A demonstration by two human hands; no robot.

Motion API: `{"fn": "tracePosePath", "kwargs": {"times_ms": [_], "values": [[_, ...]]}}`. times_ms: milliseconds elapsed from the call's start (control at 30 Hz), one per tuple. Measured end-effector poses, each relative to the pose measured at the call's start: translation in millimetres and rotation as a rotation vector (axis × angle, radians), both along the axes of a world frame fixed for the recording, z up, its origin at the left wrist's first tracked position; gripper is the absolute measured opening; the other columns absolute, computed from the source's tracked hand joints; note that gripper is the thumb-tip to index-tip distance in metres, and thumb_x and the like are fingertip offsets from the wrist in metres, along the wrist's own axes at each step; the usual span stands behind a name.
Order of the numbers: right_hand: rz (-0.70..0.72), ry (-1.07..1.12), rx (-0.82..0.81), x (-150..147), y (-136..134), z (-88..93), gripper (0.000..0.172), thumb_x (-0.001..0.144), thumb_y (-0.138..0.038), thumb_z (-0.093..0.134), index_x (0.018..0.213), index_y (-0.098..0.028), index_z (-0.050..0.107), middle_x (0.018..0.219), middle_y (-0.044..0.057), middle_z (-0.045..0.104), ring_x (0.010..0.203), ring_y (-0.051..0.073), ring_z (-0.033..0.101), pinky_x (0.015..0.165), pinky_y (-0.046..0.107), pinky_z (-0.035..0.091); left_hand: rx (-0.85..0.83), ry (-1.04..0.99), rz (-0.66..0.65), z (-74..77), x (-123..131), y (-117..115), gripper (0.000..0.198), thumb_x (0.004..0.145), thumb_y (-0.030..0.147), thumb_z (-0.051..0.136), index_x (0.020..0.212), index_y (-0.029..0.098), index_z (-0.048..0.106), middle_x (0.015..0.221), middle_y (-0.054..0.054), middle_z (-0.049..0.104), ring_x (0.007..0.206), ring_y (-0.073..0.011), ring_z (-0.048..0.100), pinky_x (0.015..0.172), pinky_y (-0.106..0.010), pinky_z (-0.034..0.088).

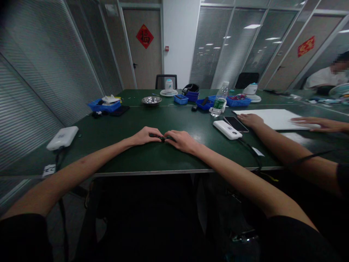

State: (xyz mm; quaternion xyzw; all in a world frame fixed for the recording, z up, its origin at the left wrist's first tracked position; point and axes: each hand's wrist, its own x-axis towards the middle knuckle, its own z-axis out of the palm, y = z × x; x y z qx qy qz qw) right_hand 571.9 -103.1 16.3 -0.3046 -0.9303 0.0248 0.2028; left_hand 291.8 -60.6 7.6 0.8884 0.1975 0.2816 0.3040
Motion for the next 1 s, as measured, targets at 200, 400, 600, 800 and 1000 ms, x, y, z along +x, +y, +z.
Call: {"fn": "tracePosePath", "kwargs": {"times_ms": [200,400,600,800,1000], "values": [[0.069,-0.014,0.141,1.8,0.7,-1.1,0.028,0.108,-0.04,0.053,0.128,-0.025,0.067,0.112,0.008,0.071,0.096,0.022,0.068,0.078,0.031,0.049,-0.089,-0.011,-0.047,-0.5,4.3,-2.0,0.025,0.094,0.034,0.079,0.113,0.019,0.084,0.113,-0.011,0.076,0.104,-0.0221,0.07,0.093,-0.033,0.052],[0.073,0.027,0.024,0.9,0.4,-0.1,0.03,0.109,-0.04,0.052,0.13,-0.023,0.063,0.118,0.008,0.074,0.094,0.021,0.07,0.079,0.031,0.049,-0.048,0.001,-0.025,2.1,7.0,-6.3,0.028,0.094,0.037,0.079,0.115,0.018,0.083,0.11,-0.011,0.075,0.101,-0.0221,0.069,0.09,-0.033,0.051],[-0.048,0.076,0.01,-3.4,-0.1,-0.8,0.03,0.109,-0.041,0.05,0.127,-0.021,0.064,0.115,0.009,0.076,0.091,0.021,0.069,0.079,0.031,0.046,-0.05,0.043,0.059,0.2,4.4,-4.4,0.048,0.092,0.039,0.08,0.134,0.015,0.075,0.104,-0.011,0.074,0.087,-0.0196,0.064,0.078,-0.031,0.049],[-0.185,0.007,0.021,-3.5,-4.5,3.6,0.029,0.107,-0.041,0.051,0.121,-0.023,0.067,0.107,0.007,0.077,0.083,0.02,0.068,0.073,0.03,0.041,0.006,0.07,0.083,2.0,1.1,-2.2,0.044,0.094,0.04,0.077,0.132,0.017,0.076,0.104,-0.01,0.073,0.086,-0.0192,0.063,0.077,-0.031,0.048],[-0.356,-0.108,0.006,0.3,2.9,2.5,0.029,0.104,-0.042,0.052,0.12,-0.025,0.069,0.104,0.007,0.078,0.084,0.022,0.068,0.07,0.03,0.039,0.103,0.072,0.113,0.2,-12.4,10.4,0.033,0.098,0.04,0.072,0.121,0.019,0.08,0.11,-0.011,0.073,0.093,-0.0204,0.066,0.083,-0.032,0.05]]}}
